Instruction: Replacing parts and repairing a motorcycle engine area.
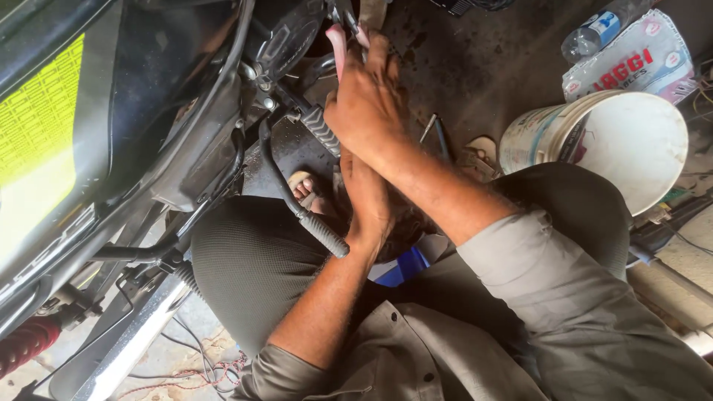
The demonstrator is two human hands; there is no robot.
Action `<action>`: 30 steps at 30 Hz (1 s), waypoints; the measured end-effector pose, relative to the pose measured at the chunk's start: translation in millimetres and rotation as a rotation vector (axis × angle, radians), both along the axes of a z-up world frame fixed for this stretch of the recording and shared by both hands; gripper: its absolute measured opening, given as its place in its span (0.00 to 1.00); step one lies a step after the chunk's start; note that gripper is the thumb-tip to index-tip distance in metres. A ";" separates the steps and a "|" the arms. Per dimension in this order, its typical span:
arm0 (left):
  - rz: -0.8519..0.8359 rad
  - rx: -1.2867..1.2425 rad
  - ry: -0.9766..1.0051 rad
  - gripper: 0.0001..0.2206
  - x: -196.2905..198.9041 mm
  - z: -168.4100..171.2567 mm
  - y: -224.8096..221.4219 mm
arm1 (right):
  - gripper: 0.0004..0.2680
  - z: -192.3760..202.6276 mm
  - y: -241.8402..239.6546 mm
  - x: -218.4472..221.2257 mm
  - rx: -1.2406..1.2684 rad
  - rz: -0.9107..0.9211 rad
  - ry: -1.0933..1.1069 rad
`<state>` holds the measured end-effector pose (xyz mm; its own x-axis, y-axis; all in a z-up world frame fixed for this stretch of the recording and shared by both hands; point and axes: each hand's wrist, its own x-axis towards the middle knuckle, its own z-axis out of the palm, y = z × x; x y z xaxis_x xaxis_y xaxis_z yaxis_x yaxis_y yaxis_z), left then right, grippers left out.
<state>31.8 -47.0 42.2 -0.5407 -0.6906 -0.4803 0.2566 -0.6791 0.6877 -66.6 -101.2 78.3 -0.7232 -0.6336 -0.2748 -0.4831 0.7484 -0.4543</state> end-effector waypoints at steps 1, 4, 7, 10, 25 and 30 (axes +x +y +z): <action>0.002 0.001 -0.017 0.23 1.1 1.8 -1.6 | 0.25 -0.2 -2.9 -2.2 0.034 0.015 -0.002; -0.034 0.078 -0.015 0.31 1.4 27.0 -10.5 | 0.31 -4.6 -4.1 -7.3 0.111 0.042 -0.030; -0.078 0.136 0.070 0.37 -2.4 42.0 -20.6 | 0.34 -6.6 -3.8 -11.8 0.138 0.070 -0.011; -0.041 0.173 0.172 0.41 -12.5 35.9 -27.8 | 0.33 2.7 -3.1 -13.4 0.143 0.104 -0.026; -0.038 0.103 0.197 0.32 -43.1 -8.3 -48.1 | 0.23 -31.6 19.9 -32.2 -0.091 0.231 0.133; -0.103 0.162 0.206 0.37 -37.8 2.2 -53.3 | 0.25 -30.7 14.7 -27.1 -0.062 0.193 -0.032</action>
<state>-6.1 -100.3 44.4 -0.7017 -0.5506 -0.4522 0.3043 -0.8054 0.5086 -93.7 -86.5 47.7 -0.5779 -0.7761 -0.2523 -0.5995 0.6135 -0.5140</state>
